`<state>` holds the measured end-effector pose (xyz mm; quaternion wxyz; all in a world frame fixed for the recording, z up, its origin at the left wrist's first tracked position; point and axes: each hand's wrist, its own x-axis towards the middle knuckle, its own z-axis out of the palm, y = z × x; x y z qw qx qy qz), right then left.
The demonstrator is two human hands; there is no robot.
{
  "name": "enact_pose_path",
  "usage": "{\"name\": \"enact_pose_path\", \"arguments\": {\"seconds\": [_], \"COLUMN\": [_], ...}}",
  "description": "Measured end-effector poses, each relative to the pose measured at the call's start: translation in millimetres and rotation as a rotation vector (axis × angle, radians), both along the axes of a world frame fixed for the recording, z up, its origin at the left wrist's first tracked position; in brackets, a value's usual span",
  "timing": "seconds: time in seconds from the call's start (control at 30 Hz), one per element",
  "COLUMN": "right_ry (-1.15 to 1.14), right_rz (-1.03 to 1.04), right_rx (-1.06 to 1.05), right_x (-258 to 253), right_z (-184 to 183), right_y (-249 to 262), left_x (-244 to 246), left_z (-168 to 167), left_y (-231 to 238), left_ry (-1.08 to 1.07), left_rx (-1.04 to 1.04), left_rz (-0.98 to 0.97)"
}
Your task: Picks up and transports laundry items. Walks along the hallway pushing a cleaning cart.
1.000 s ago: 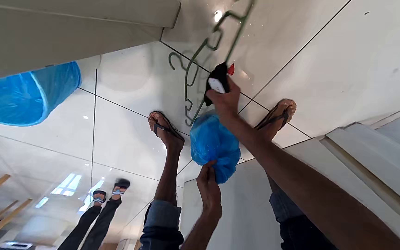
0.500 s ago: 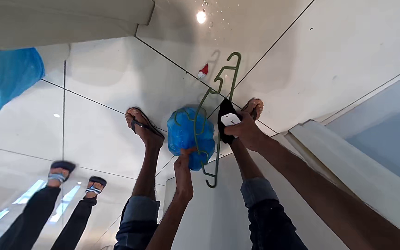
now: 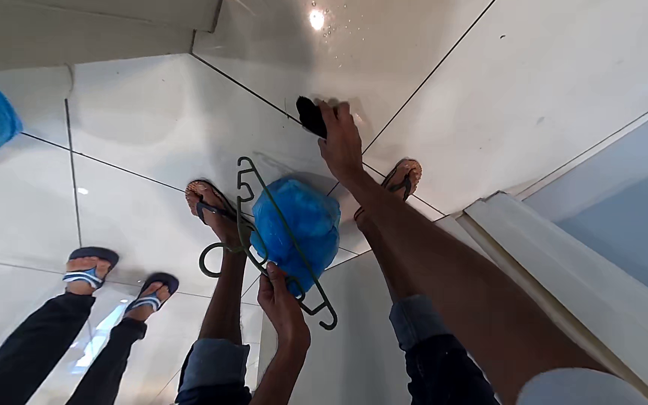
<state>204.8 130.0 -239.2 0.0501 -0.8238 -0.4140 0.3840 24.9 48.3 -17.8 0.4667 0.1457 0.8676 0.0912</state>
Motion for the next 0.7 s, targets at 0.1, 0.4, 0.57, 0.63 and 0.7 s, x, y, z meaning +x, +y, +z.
{"name": "enact_pose_path", "arguments": {"seconds": [0.1, 0.4, 0.57, 0.63, 0.7], "right_ry": [-0.18, -0.188, -0.015, 0.021, 0.077], "right_rz": [0.111, 0.286, 0.003, -0.169, -0.311], "right_rx": [0.007, 0.016, -0.219, -0.227, -0.197], "right_x": [-5, -13, -19, -18, -9], "right_z": [-27, -29, -14, 12, 56], "right_y": [8, 3, 3, -12, -50], "left_x": [0, -1, -29, -43, -49], "left_z": [0, -1, -11, -11, -5], "left_y": [6, 4, 0, -2, -5], "left_ry": [-0.01, 0.004, -0.067, -0.163, -0.259], "left_rx": [-0.033, -0.041, -0.221, -0.3, -0.359], "left_rz": [0.01, 0.01, -0.027, -0.114, -0.248]}}
